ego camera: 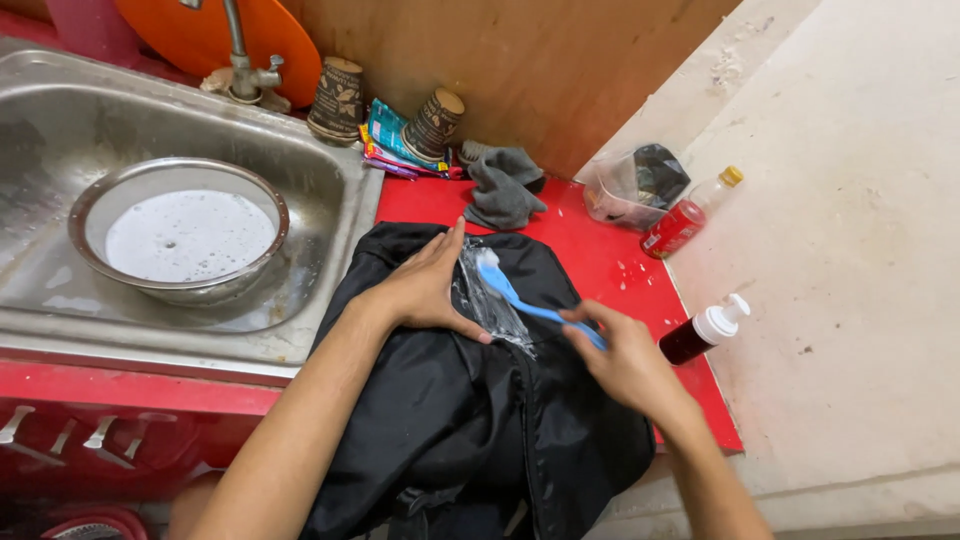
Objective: Cleaning a black backpack using cleaning foam, a toothbrush, and a cloth at a repair station.
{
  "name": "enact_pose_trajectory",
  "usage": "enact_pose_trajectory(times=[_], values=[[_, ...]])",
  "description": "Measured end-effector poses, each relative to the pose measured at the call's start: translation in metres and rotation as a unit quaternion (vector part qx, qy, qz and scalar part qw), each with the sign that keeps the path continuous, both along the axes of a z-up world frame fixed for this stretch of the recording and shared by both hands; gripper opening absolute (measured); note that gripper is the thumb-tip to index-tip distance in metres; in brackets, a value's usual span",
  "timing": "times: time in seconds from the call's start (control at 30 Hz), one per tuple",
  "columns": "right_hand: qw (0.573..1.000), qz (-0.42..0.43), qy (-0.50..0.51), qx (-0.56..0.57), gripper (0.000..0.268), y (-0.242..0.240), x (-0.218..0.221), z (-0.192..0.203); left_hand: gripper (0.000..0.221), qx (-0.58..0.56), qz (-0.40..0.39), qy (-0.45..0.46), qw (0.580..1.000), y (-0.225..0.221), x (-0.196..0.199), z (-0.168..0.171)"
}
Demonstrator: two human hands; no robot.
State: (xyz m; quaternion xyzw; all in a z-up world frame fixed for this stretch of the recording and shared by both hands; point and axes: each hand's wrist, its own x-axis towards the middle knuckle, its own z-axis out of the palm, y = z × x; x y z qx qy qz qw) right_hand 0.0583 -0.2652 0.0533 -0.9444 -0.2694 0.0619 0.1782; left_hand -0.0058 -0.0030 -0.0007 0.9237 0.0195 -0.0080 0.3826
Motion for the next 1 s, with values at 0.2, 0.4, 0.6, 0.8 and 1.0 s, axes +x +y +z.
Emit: enact_pose_trajectory(times=[0.2,0.4,0.6,0.8,1.0], values=[[0.999,0.015,-0.011,0.027,0.024,0.022,-0.016,-0.014,0.165,-0.011,0.009,0.001,1.0,-0.002,-0.004,0.004],[0.991,-0.098,0.072,-0.048,0.02,-0.05,-0.062,0.01,0.161,-0.019,-0.001,0.045,0.999,0.001,0.004,-0.003],[0.995,0.016,0.03,0.092,0.014,0.037,-0.002,-0.02,0.162,-0.015,0.01,0.014,1.0,0.0,0.008,-0.011],[0.988,0.025,0.068,0.136,0.02,-0.027,-0.008,-0.023,0.163,-0.017,0.003,0.038,0.999,0.0,0.007,-0.006],[0.975,-0.167,-0.011,0.144,0.024,-0.119,-0.025,-0.007,0.16,-0.022,-0.001,0.03,0.999,0.002,0.005,-0.005]])
